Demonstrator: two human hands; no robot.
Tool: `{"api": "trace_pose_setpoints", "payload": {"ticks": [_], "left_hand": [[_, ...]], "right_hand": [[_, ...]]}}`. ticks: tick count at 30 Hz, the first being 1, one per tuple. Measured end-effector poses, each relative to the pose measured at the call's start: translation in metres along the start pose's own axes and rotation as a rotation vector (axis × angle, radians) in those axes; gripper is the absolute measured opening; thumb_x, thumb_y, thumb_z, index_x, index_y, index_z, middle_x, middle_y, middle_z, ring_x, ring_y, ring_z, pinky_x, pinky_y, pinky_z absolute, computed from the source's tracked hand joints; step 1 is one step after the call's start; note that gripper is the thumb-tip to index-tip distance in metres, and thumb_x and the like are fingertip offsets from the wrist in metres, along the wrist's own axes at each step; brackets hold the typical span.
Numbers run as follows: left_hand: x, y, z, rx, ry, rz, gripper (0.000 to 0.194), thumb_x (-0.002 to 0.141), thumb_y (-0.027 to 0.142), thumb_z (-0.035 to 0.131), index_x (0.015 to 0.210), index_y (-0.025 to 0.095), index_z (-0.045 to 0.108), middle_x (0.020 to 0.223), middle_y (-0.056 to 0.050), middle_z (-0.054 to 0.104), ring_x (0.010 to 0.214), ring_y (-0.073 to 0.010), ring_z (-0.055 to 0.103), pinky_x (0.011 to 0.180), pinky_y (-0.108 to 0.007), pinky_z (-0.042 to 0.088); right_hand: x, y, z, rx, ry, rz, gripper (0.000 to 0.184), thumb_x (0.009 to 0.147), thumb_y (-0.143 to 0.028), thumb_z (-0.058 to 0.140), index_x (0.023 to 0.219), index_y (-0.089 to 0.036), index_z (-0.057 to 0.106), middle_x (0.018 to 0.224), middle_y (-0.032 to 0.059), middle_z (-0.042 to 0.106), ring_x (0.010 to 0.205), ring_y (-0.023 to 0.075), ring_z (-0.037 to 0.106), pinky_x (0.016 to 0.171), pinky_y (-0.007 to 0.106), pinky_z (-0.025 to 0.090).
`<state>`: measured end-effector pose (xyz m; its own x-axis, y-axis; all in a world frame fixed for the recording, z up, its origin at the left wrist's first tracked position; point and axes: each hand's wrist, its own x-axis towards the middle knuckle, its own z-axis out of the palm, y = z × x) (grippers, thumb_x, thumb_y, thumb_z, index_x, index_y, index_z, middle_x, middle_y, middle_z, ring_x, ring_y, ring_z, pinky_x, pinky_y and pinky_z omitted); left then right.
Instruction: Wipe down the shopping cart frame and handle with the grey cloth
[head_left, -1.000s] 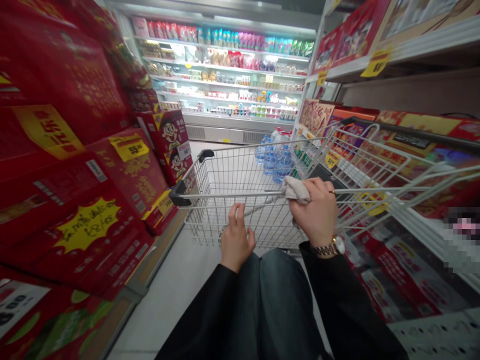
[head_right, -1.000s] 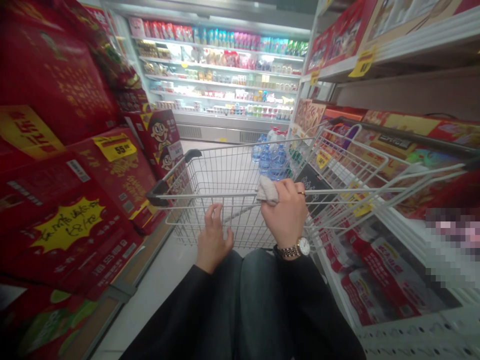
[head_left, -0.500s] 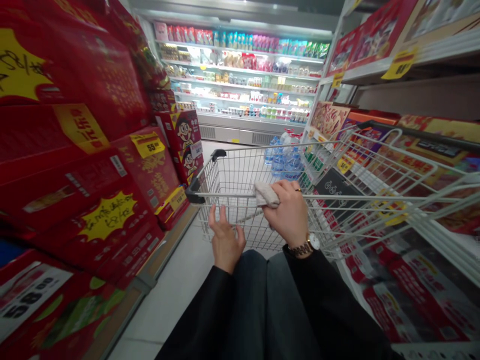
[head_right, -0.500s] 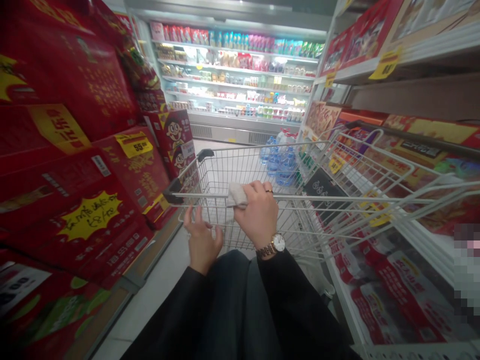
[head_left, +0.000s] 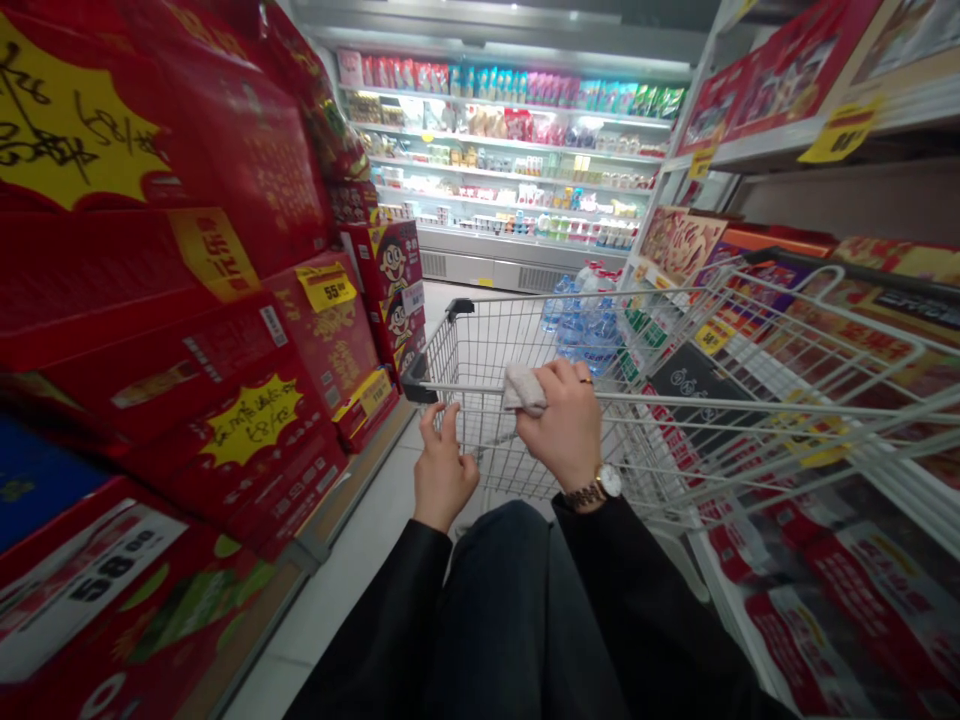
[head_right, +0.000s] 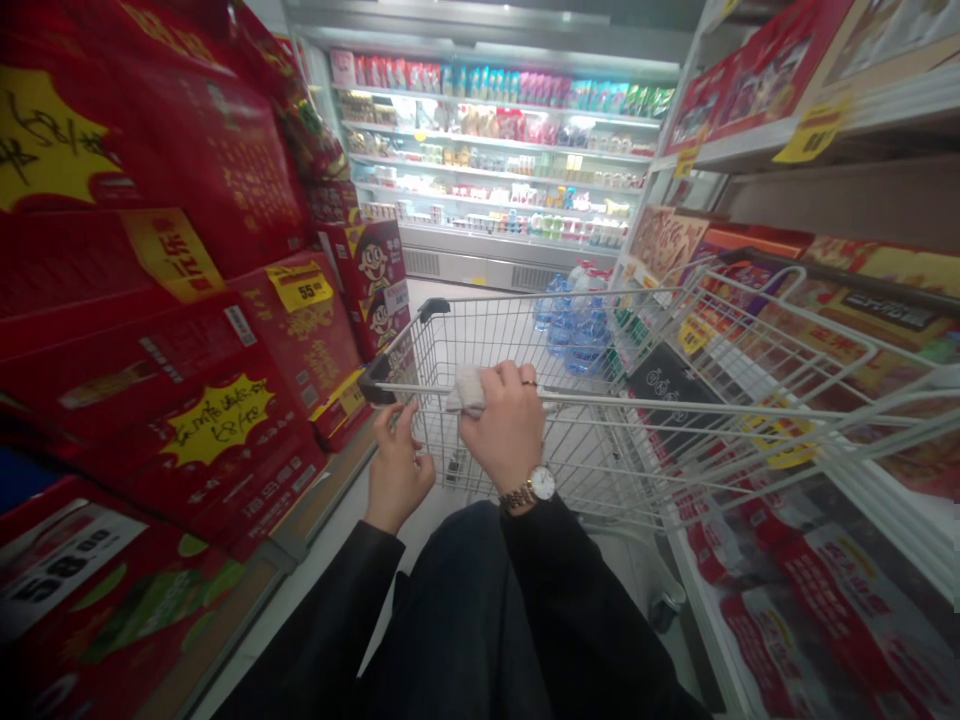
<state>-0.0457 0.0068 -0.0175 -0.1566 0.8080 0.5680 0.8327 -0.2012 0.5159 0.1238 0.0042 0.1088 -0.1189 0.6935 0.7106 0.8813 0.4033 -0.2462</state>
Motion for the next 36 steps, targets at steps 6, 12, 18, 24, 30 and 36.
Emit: {"api": "trace_pose_setpoints", "payload": {"ticks": [6, 12, 18, 24, 30, 36], "left_hand": [[-0.001, -0.003, 0.002, 0.084, -0.008, -0.012, 0.072, 0.077, 0.01, 0.055, 0.146, 0.019, 0.038, 0.157, -0.02, 0.032, 0.099, -0.0261, 0.071, 0.07, -0.035, 0.059], [-0.001, -0.006, 0.003, 0.186, -0.008, -0.037, 0.06, 0.081, 0.015, 0.056, 0.14, 0.018, 0.045, 0.155, -0.02, 0.035, 0.092, -0.026, 0.072, 0.067, -0.035, 0.057], [0.002, -0.01, -0.004, 0.222, -0.014, 0.039, 0.07, 0.08, 0.012, 0.055, 0.148, 0.022, 0.038, 0.153, -0.017, 0.041, 0.089, -0.0224, 0.07, 0.066, -0.032, 0.056], [0.001, -0.008, -0.003, 0.135, 0.017, 0.047, 0.071, 0.081, 0.011, 0.055, 0.149, 0.021, 0.038, 0.152, -0.017, 0.04, 0.1, -0.024, 0.069, 0.072, -0.032, 0.058], [0.001, -0.01, -0.003, 0.107, 0.016, 0.044, 0.07, 0.082, 0.011, 0.055, 0.148, 0.022, 0.038, 0.152, -0.015, 0.04, 0.099, -0.0231, 0.069, 0.07, -0.032, 0.058], [0.001, -0.008, 0.001, 0.115, 0.042, 0.055, 0.071, 0.081, 0.009, 0.054, 0.149, 0.021, 0.037, 0.151, -0.016, 0.039, 0.102, -0.0237, 0.068, 0.071, -0.033, 0.06]], "right_hand": [[0.013, -0.044, 0.036, 0.051, -0.112, -0.113, 0.018, 0.078, -0.019, 0.064, 0.096, -0.02, 0.065, 0.106, 0.0091, 0.061, 0.106, 0.0273, 0.047, 0.079, 0.037, 0.046], [0.02, -0.054, 0.036, -0.004, -0.17, -0.156, 0.019, 0.076, -0.018, 0.066, 0.096, -0.021, 0.064, 0.107, 0.0091, 0.061, 0.106, 0.0278, 0.047, 0.071, 0.036, 0.046], [0.014, -0.035, 0.014, -0.076, -0.175, -0.102, 0.015, 0.079, -0.02, 0.065, 0.093, -0.021, 0.064, 0.103, 0.0091, 0.062, 0.103, 0.0288, 0.049, 0.068, 0.036, 0.045], [0.003, -0.003, -0.016, -0.097, -0.145, 0.003, 0.012, 0.081, -0.02, 0.061, 0.092, -0.021, 0.067, 0.103, 0.0079, 0.064, 0.101, 0.0274, 0.049, 0.07, 0.035, 0.041], [-0.011, 0.05, -0.05, -0.162, -0.021, 0.106, 0.019, 0.081, -0.026, 0.063, 0.097, -0.021, 0.071, 0.101, 0.0081, 0.065, 0.095, 0.0266, 0.05, 0.08, 0.039, 0.042], [-0.034, 0.081, -0.063, -0.248, 0.187, 0.175, 0.033, 0.081, -0.026, 0.062, 0.112, -0.021, 0.071, 0.11, 0.0107, 0.066, 0.1, 0.0305, 0.052, 0.086, 0.045, 0.044]]}}
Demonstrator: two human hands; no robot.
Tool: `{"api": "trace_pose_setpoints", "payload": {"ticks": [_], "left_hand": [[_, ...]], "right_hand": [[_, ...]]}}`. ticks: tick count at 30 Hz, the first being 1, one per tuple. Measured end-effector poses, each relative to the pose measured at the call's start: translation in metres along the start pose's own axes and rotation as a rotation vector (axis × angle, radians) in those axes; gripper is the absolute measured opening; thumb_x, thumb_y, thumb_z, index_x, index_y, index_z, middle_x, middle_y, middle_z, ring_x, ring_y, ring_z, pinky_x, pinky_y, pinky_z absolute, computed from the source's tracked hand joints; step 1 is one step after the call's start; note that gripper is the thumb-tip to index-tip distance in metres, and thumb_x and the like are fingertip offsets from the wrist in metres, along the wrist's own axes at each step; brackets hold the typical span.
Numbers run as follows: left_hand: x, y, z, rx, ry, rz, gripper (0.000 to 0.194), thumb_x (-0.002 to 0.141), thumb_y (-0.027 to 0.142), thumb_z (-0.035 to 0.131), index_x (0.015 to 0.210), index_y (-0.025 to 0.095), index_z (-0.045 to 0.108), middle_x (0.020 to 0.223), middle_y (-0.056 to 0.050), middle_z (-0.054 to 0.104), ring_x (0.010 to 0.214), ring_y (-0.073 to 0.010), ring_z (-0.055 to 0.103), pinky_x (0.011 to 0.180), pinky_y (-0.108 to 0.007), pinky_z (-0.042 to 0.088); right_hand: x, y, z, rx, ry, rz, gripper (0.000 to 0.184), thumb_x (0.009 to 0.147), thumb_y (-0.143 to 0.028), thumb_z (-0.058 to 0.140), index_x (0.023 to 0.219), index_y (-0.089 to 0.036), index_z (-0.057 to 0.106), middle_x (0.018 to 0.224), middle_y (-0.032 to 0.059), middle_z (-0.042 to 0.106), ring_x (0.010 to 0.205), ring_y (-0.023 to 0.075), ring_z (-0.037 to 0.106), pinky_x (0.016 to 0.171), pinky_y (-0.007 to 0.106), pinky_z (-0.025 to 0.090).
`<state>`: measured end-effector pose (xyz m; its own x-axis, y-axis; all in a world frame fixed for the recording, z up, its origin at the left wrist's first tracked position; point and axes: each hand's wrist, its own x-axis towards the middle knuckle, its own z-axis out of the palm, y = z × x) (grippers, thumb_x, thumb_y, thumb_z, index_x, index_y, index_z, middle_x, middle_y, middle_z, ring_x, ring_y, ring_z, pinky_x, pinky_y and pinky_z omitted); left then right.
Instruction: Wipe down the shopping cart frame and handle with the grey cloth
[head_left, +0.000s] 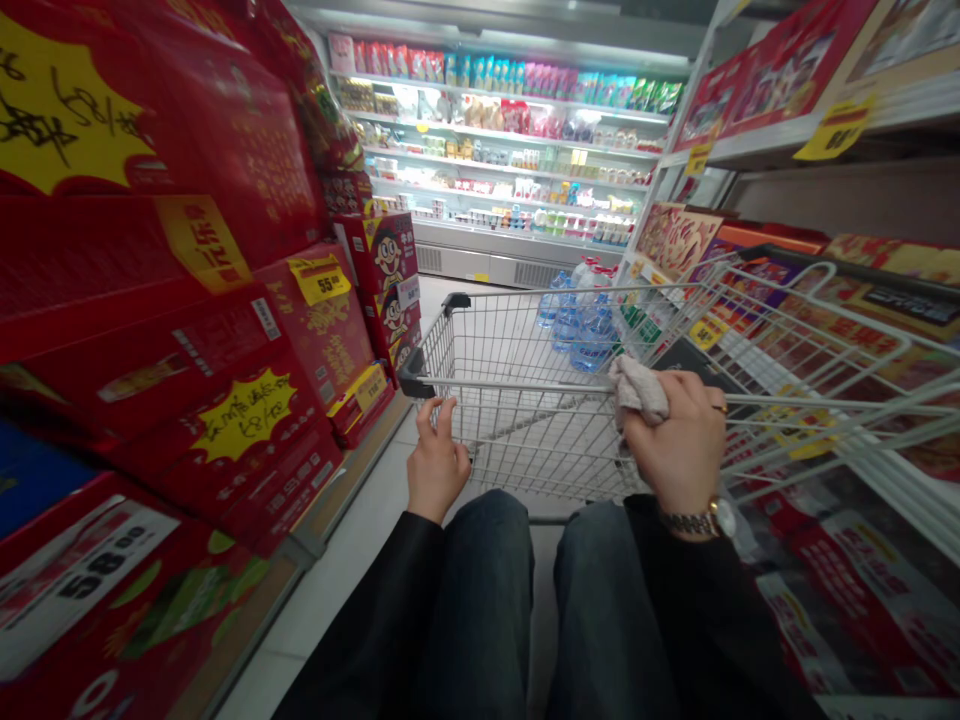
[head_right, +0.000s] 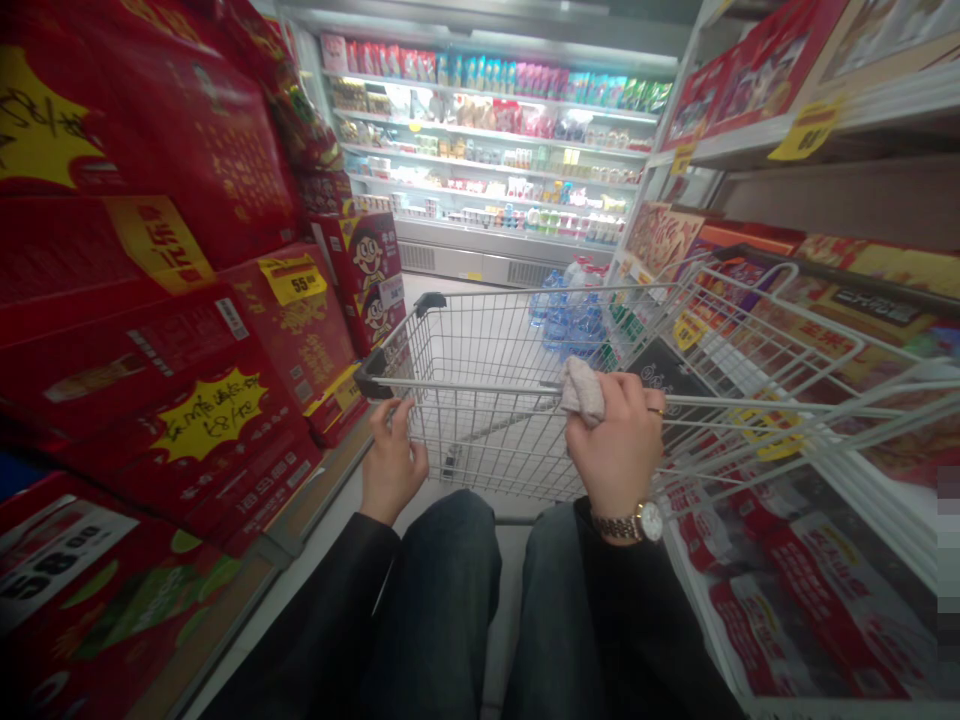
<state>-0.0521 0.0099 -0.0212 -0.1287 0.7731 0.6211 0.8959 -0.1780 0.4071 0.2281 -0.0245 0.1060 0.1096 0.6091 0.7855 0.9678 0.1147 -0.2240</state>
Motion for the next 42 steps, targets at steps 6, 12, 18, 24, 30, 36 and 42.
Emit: {"api": "trace_pose_setpoints", "payload": {"ticks": [6, 12, 18, 24, 30, 36, 42], "left_hand": [[0.0, 0.002, 0.01, -0.005, 0.072, -0.016, 0.069, 0.081, 0.009, 0.054, 0.148, 0.017, 0.039, 0.15, -0.019, 0.04, 0.102, -0.025, 0.07, 0.066, -0.031, 0.059], [0.001, -0.002, 0.021, 0.034, 0.138, -0.018, 0.067, 0.081, 0.008, 0.055, 0.146, 0.017, 0.041, 0.149, -0.019, 0.042, 0.095, -0.0233, 0.07, 0.06, -0.029, 0.056], [0.001, 0.006, 0.026, 0.034, 0.178, -0.039, 0.069, 0.08, 0.008, 0.055, 0.147, 0.018, 0.041, 0.147, -0.018, 0.041, 0.107, -0.0259, 0.066, 0.073, -0.034, 0.06], [0.0, -0.012, 0.049, -0.058, 0.287, -0.004, 0.075, 0.074, 0.008, 0.057, 0.147, 0.018, 0.041, 0.148, -0.019, 0.037, 0.093, -0.019, 0.065, 0.075, -0.035, 0.061], [-0.028, -0.017, 0.084, -0.204, 0.282, 0.048, 0.053, 0.087, 0.016, 0.056, 0.138, 0.016, 0.043, 0.137, -0.019, 0.043, 0.077, -0.0119, 0.062, 0.065, -0.03, 0.058], [-0.043, 0.022, 0.09, -0.23, 0.02, -0.02, 0.044, 0.096, 0.026, 0.053, 0.139, 0.018, 0.046, 0.142, -0.018, 0.044, 0.072, -0.0093, 0.06, 0.067, -0.029, 0.058], [-0.04, 0.032, 0.095, -0.271, 0.08, -0.083, 0.042, 0.093, 0.022, 0.056, 0.133, 0.018, 0.05, 0.139, -0.016, 0.044, 0.071, -0.0078, 0.057, 0.067, -0.027, 0.056]], "right_hand": [[-0.048, -0.024, 0.038, 0.134, 0.006, -0.239, 0.056, 0.078, -0.013, 0.061, 0.134, -0.019, 0.062, 0.126, 0.0118, 0.065, 0.108, 0.031, 0.05, 0.093, 0.046, 0.05], [-0.089, -0.007, 0.092, 0.199, -0.131, -0.52, 0.061, 0.078, -0.009, 0.057, 0.138, -0.019, 0.061, 0.122, 0.0117, 0.069, 0.105, 0.0298, 0.054, 0.086, 0.043, 0.057], [-0.078, 0.036, 0.087, 0.179, -0.018, -0.544, 0.049, 0.094, -0.02, 0.053, 0.143, -0.024, 0.058, 0.127, 0.0106, 0.07, 0.112, 0.0295, 0.06, 0.094, 0.047, 0.056], [-0.098, 0.055, 0.101, 0.231, 0.02, -0.657, 0.039, 0.097, -0.019, 0.055, 0.132, -0.029, 0.067, 0.114, 0.0047, 0.076, 0.098, 0.0228, 0.066, 0.083, 0.038, 0.06], [-0.097, 0.062, 0.098, 0.28, 0.084, -0.452, 0.039, 0.098, -0.027, 0.056, 0.136, -0.026, 0.065, 0.116, 0.0099, 0.075, 0.106, 0.0272, 0.066, 0.091, 0.045, 0.058], [-0.107, 0.054, 0.105, 0.254, -0.012, -0.544, 0.039, 0.097, -0.019, 0.055, 0.134, -0.027, 0.066, 0.118, 0.0057, 0.076, 0.1, 0.0239, 0.066, 0.087, 0.039, 0.059], [-0.108, 0.065, 0.098, 0.289, -0.002, -0.427, 0.038, 0.098, -0.019, 0.054, 0.134, -0.026, 0.066, 0.122, 0.0074, 0.074, 0.109, 0.0247, 0.065, 0.093, 0.041, 0.056]]}}
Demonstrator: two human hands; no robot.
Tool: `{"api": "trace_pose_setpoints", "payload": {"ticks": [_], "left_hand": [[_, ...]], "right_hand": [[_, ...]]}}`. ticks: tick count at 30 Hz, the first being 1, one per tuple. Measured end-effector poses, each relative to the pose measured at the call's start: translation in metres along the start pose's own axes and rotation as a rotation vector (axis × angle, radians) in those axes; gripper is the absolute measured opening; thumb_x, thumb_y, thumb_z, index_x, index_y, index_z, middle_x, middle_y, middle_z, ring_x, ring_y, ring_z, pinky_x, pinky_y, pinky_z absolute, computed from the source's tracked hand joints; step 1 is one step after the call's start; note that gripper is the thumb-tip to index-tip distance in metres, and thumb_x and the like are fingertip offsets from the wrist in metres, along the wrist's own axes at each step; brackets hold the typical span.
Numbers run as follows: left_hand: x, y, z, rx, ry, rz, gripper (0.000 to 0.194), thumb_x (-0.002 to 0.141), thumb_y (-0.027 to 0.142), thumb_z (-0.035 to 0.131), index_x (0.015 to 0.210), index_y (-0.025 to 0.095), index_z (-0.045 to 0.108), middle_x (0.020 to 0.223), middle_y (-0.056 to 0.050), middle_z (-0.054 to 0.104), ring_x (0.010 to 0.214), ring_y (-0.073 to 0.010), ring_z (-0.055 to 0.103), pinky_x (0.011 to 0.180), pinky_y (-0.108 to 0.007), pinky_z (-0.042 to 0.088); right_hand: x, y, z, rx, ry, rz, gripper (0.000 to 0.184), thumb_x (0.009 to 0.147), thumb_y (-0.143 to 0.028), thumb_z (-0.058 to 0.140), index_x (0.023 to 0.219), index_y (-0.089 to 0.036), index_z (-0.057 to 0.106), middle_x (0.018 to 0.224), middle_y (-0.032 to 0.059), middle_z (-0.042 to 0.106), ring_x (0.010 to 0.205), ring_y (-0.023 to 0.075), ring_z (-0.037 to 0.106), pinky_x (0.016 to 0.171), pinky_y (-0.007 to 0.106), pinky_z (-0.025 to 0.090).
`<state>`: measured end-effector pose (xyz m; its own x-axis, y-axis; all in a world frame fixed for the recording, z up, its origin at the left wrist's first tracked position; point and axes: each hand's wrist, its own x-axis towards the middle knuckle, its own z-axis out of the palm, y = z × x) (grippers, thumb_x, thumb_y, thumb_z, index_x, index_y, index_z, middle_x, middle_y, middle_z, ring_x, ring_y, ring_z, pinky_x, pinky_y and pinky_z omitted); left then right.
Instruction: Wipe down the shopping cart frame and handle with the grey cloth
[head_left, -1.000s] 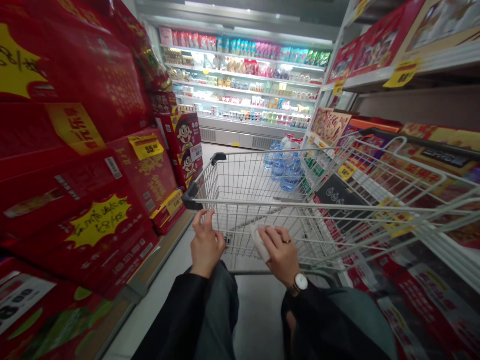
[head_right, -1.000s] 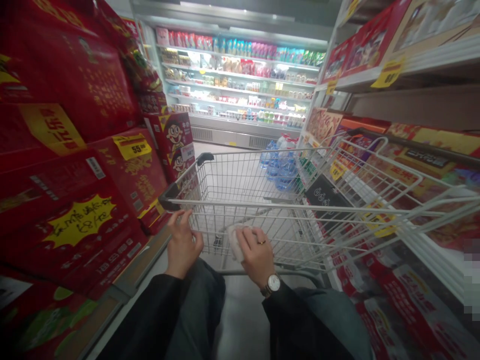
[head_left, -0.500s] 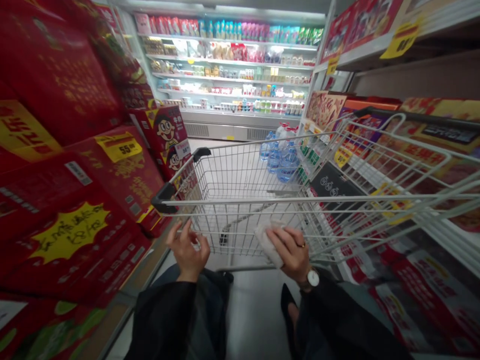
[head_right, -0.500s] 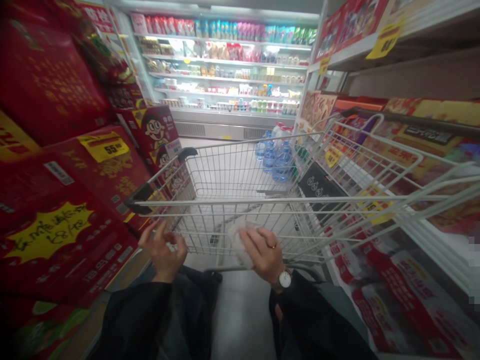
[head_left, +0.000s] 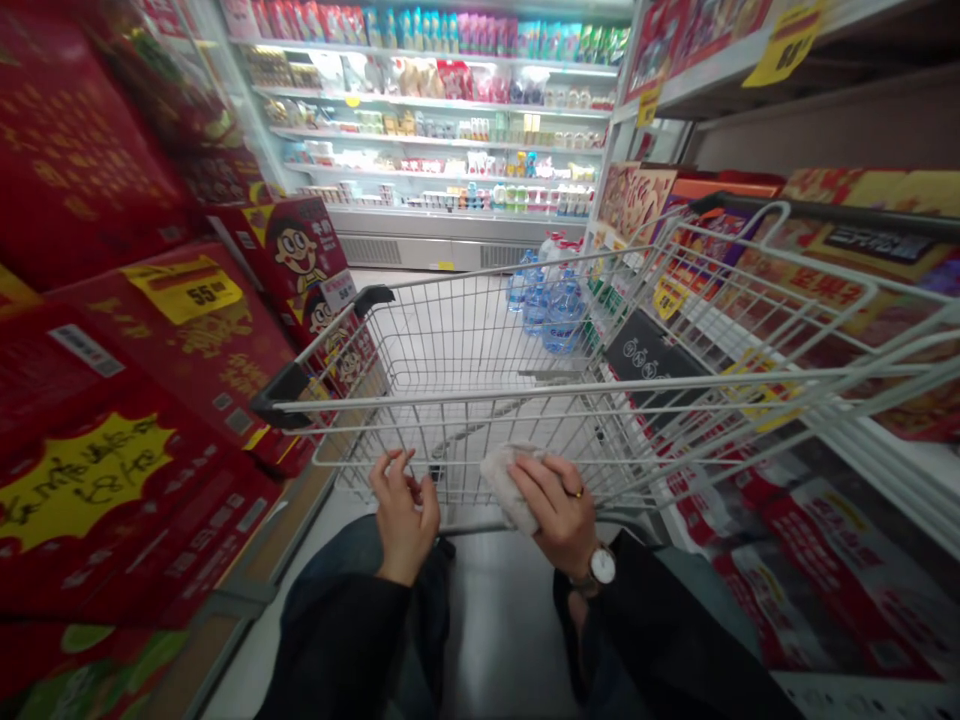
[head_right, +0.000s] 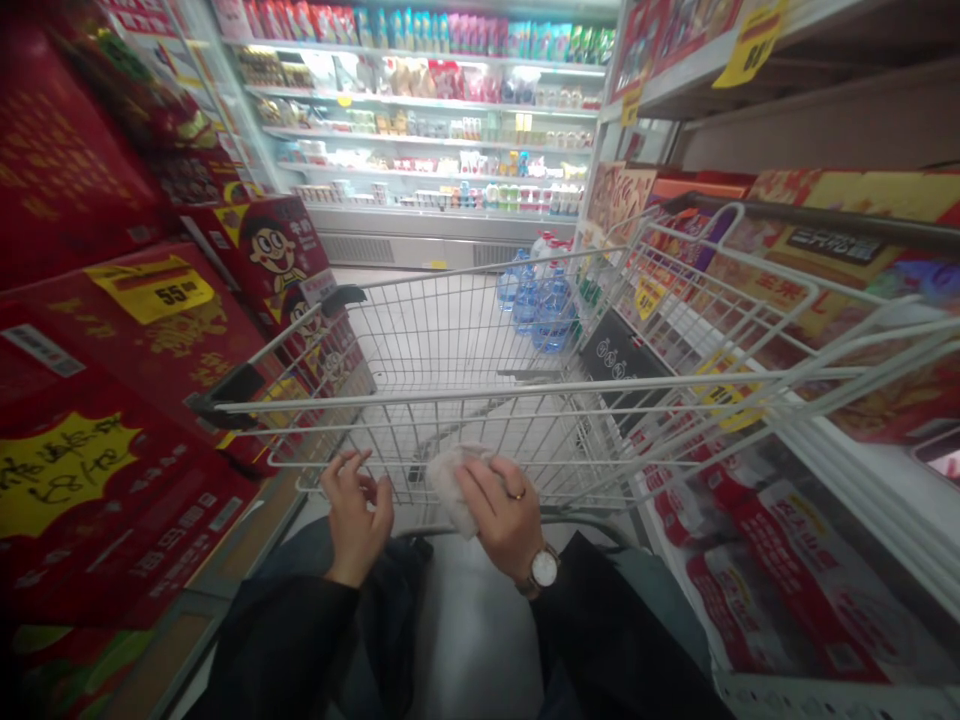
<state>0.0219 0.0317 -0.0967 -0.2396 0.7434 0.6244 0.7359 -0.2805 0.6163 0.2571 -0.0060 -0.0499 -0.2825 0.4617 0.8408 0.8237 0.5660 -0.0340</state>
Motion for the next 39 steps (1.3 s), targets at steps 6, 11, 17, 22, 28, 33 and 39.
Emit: {"api": "trace_pose_setpoints", "payload": {"ticks": [6, 11, 17, 22, 28, 33, 39], "left_hand": [[-0.001, 0.006, 0.008, 0.033, 0.06, -0.047, 0.047, 0.084, 0.013, 0.057, 0.13, 0.016, 0.051, 0.14, -0.017, 0.044, 0.065, -0.0061, 0.054, 0.062, -0.025, 0.051], [0.0, 0.009, 0.011, 0.052, 0.078, -0.044, 0.048, 0.081, 0.01, 0.057, 0.129, 0.016, 0.051, 0.14, -0.017, 0.045, 0.065, -0.0056, 0.053, 0.061, -0.025, 0.049], [0.0, 0.008, 0.015, 0.069, 0.103, -0.034, 0.049, 0.08, 0.01, 0.057, 0.128, 0.016, 0.051, 0.139, -0.017, 0.045, 0.064, -0.0053, 0.052, 0.06, -0.025, 0.047], [-0.001, 0.008, 0.016, 0.056, 0.106, -0.051, 0.051, 0.079, 0.008, 0.058, 0.128, 0.016, 0.051, 0.14, -0.017, 0.045, 0.064, -0.0055, 0.052, 0.058, -0.024, 0.047], [0.0, 0.009, 0.016, 0.048, 0.109, -0.063, 0.05, 0.079, 0.009, 0.057, 0.128, 0.015, 0.052, 0.139, -0.017, 0.045, 0.064, -0.0059, 0.052, 0.056, -0.023, 0.047], [0.0, 0.008, 0.016, 0.054, 0.103, -0.049, 0.05, 0.079, 0.008, 0.057, 0.128, 0.016, 0.052, 0.139, -0.016, 0.047, 0.064, -0.0062, 0.051, 0.056, -0.023, 0.046], [0.0, 0.007, 0.015, 0.063, 0.11, -0.033, 0.05, 0.079, 0.008, 0.057, 0.128, 0.016, 0.052, 0.139, -0.017, 0.047, 0.064, -0.0063, 0.051, 0.058, -0.025, 0.046]], "right_hand": [[-0.01, -0.005, 0.008, -0.006, 0.004, -0.095, 0.034, 0.094, -0.016, 0.062, 0.128, -0.017, 0.068, 0.119, 0.0107, 0.074, 0.108, 0.0248, 0.063, 0.088, 0.038, 0.054], [-0.02, -0.011, 0.017, 0.008, -0.018, -0.169, 0.025, 0.093, -0.015, 0.064, 0.117, -0.013, 0.072, 0.115, 0.0095, 0.075, 0.1, 0.0237, 0.059, 0.083, 0.035, 0.053], [-0.031, -0.003, 0.018, 0.006, -0.032, -0.088, 0.028, 0.097, -0.018, 0.056, 0.122, -0.016, 0.07, 0.118, 0.0102, 0.073, 0.106, 0.0254, 0.056, 0.085, 0.038, 0.052], [-0.039, -0.002, 0.03, 0.015, -0.108, -0.055, 0.027, 0.095, -0.018, 0.056, 0.119, -0.016, 0.069, 0.112, 0.0113, 0.073, 0.1, 0.0246, 0.057, 0.081, 0.037, 0.053], [-0.043, -0.001, 0.037, 0.066, -0.119, -0.058, 0.029, 0.095, -0.023, 0.056, 0.121, -0.016, 0.068, 0.11, 0.0118, 0.072, 0.101, 0.0249, 0.057, 0.082, 0.038, 0.053], [-0.042, -0.001, 0.036, 0.055, -0.16, -0.024, 0.031, 0.092, -0.025, 0.064, 0.121, -0.016, 0.067, 0.11, 0.0129, 0.071, 0.1, 0.0256, 0.056, 0.08, 0.039, 0.052], [-0.042, -0.001, 0.032, 0.085, -0.144, -0.009, 0.03, 0.092, -0.022, 0.061, 0.121, -0.017, 0.067, 0.111, 0.0121, 0.071, 0.1, 0.0256, 0.055, 0.08, 0.039, 0.053]]}}
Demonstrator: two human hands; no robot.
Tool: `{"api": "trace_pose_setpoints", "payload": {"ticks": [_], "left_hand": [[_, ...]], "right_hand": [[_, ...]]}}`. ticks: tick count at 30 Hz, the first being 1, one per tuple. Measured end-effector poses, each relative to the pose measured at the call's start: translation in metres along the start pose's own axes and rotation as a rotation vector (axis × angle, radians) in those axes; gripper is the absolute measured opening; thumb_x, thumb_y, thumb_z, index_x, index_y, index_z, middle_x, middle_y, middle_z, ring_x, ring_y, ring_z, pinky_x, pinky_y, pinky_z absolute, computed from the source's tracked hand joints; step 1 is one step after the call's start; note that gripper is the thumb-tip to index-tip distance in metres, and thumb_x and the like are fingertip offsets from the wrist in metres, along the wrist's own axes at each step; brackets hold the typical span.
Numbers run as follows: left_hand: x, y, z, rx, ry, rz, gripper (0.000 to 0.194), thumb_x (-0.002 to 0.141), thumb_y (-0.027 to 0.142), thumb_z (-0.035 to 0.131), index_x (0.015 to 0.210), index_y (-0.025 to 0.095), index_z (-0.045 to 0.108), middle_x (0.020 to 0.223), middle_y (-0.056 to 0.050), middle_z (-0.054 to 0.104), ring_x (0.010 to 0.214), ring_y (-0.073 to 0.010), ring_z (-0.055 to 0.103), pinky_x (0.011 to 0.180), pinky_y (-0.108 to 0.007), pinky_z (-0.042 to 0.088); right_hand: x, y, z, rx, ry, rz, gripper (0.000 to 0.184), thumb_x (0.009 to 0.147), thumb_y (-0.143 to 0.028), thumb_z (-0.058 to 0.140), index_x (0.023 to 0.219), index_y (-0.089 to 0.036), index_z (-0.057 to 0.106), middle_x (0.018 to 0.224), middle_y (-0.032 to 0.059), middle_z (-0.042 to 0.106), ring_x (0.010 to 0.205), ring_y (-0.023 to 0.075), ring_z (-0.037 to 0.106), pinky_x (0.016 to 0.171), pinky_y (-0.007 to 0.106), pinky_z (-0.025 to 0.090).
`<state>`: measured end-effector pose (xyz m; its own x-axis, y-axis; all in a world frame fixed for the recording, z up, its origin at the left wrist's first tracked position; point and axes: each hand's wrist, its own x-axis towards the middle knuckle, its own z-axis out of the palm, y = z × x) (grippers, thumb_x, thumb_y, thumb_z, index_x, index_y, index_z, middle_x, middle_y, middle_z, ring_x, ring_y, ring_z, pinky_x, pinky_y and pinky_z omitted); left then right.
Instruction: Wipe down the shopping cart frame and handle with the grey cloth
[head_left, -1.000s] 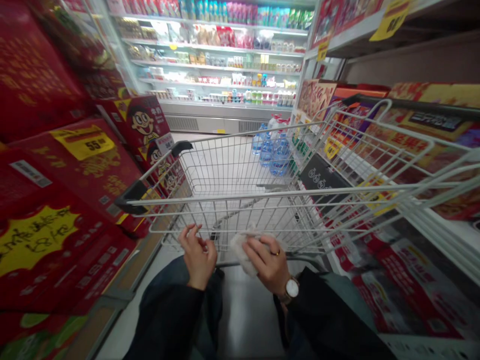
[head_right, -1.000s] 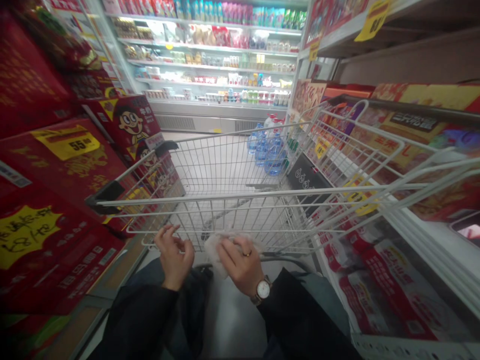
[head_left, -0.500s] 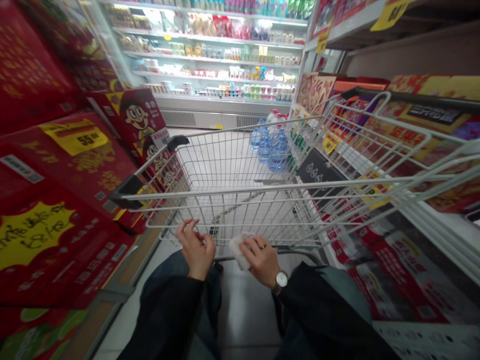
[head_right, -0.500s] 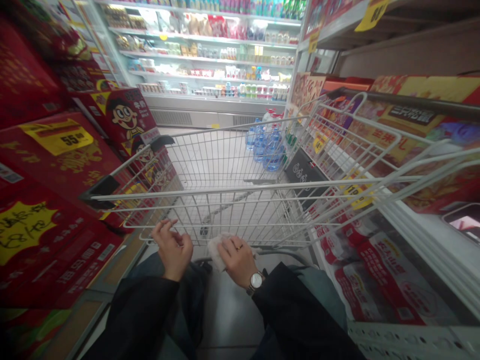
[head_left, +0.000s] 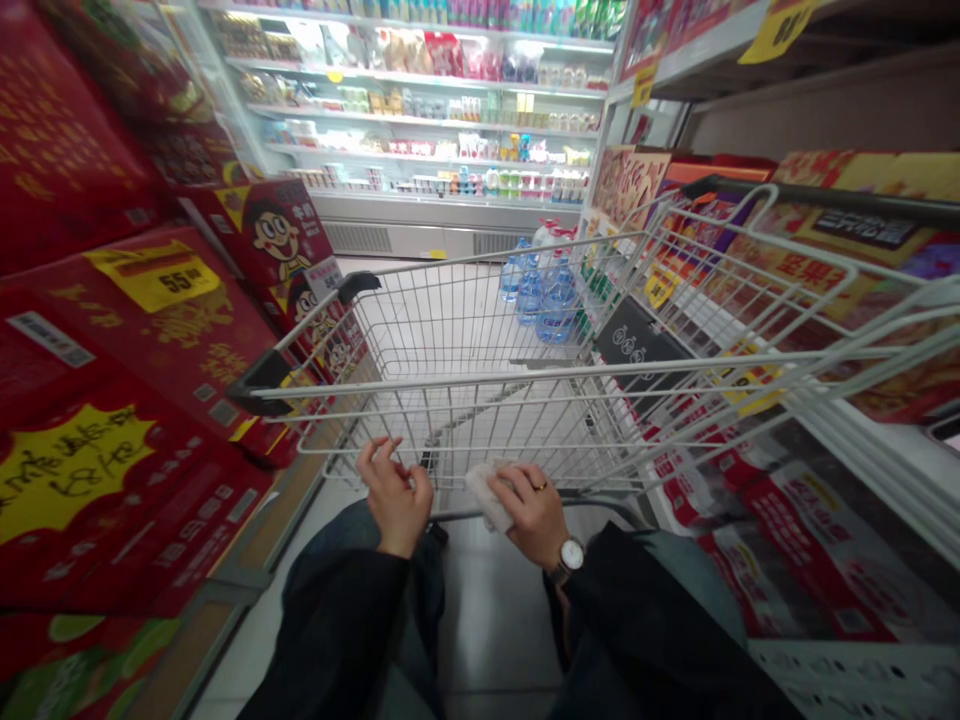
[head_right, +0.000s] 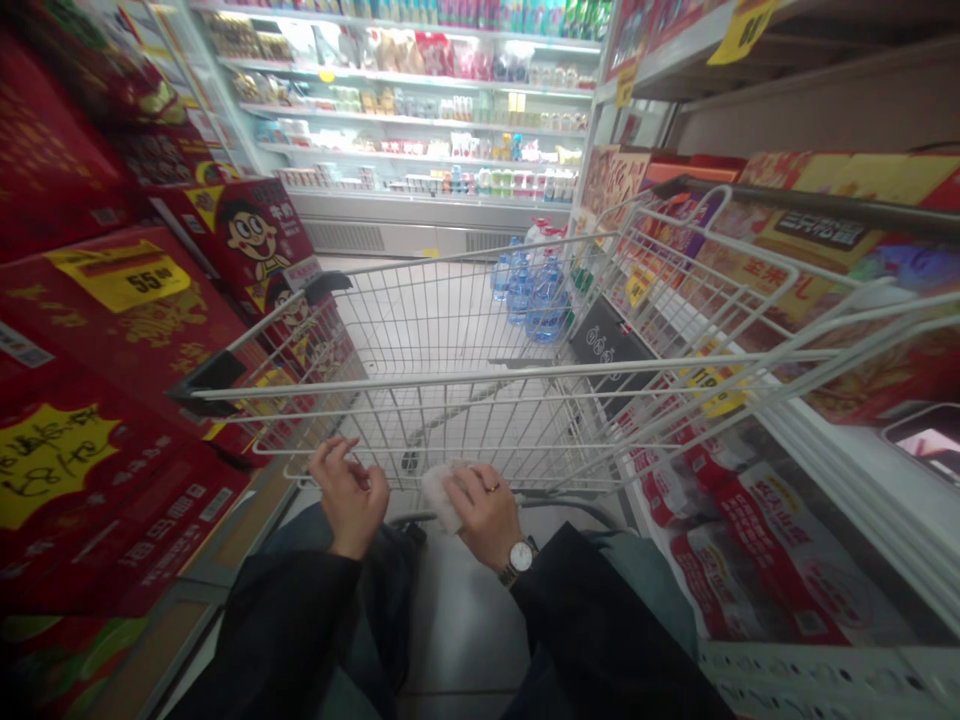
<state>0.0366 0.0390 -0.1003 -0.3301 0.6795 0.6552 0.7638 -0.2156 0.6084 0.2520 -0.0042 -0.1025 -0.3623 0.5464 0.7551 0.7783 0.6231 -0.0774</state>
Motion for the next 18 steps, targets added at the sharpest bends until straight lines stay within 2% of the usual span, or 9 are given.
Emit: {"api": "trace_pose_setpoints", "payload": {"ticks": [3, 9, 15, 18], "left_hand": [[0.0, 0.0, 0.0, -0.003, -0.012, -0.007, 0.05, 0.079, 0.009, 0.057, 0.129, 0.016, 0.052, 0.139, -0.017, 0.046, 0.064, -0.0063, 0.052, 0.057, -0.025, 0.045], [0.0, 0.0, 0.001, 0.017, -0.005, -0.004, 0.051, 0.079, 0.01, 0.057, 0.129, 0.015, 0.051, 0.139, -0.016, 0.046, 0.062, -0.006, 0.05, 0.059, -0.025, 0.045], [0.0, 0.001, 0.003, -0.013, 0.005, -0.019, 0.05, 0.078, 0.009, 0.057, 0.128, 0.015, 0.052, 0.139, -0.016, 0.046, 0.062, -0.0055, 0.05, 0.059, -0.025, 0.045], [0.0, 0.002, 0.003, -0.011, 0.013, -0.021, 0.051, 0.078, 0.008, 0.056, 0.128, 0.015, 0.051, 0.138, -0.016, 0.047, 0.063, -0.0058, 0.049, 0.059, -0.026, 0.045]], "right_hand": [[-0.002, 0.004, -0.007, 0.006, 0.03, 0.053, 0.033, 0.092, -0.022, 0.06, 0.124, -0.018, 0.066, 0.114, 0.0126, 0.069, 0.103, 0.0268, 0.053, 0.083, 0.04, 0.052], [-0.011, 0.007, -0.003, 0.029, -0.094, 0.072, 0.033, 0.087, -0.016, 0.063, 0.119, -0.017, 0.067, 0.112, 0.0106, 0.069, 0.099, 0.0259, 0.053, 0.08, 0.039, 0.052], [-0.016, 0.017, -0.016, 0.017, 0.002, 0.106, 0.038, 0.09, -0.022, 0.061, 0.128, -0.019, 0.063, 0.117, 0.0118, 0.067, 0.105, 0.0262, 0.053, 0.089, 0.041, 0.05], [-0.017, 0.017, -0.016, 0.018, -0.059, 0.112, 0.039, 0.087, -0.017, 0.063, 0.125, -0.02, 0.064, 0.116, 0.0111, 0.068, 0.104, 0.0262, 0.053, 0.087, 0.04, 0.051]]}}
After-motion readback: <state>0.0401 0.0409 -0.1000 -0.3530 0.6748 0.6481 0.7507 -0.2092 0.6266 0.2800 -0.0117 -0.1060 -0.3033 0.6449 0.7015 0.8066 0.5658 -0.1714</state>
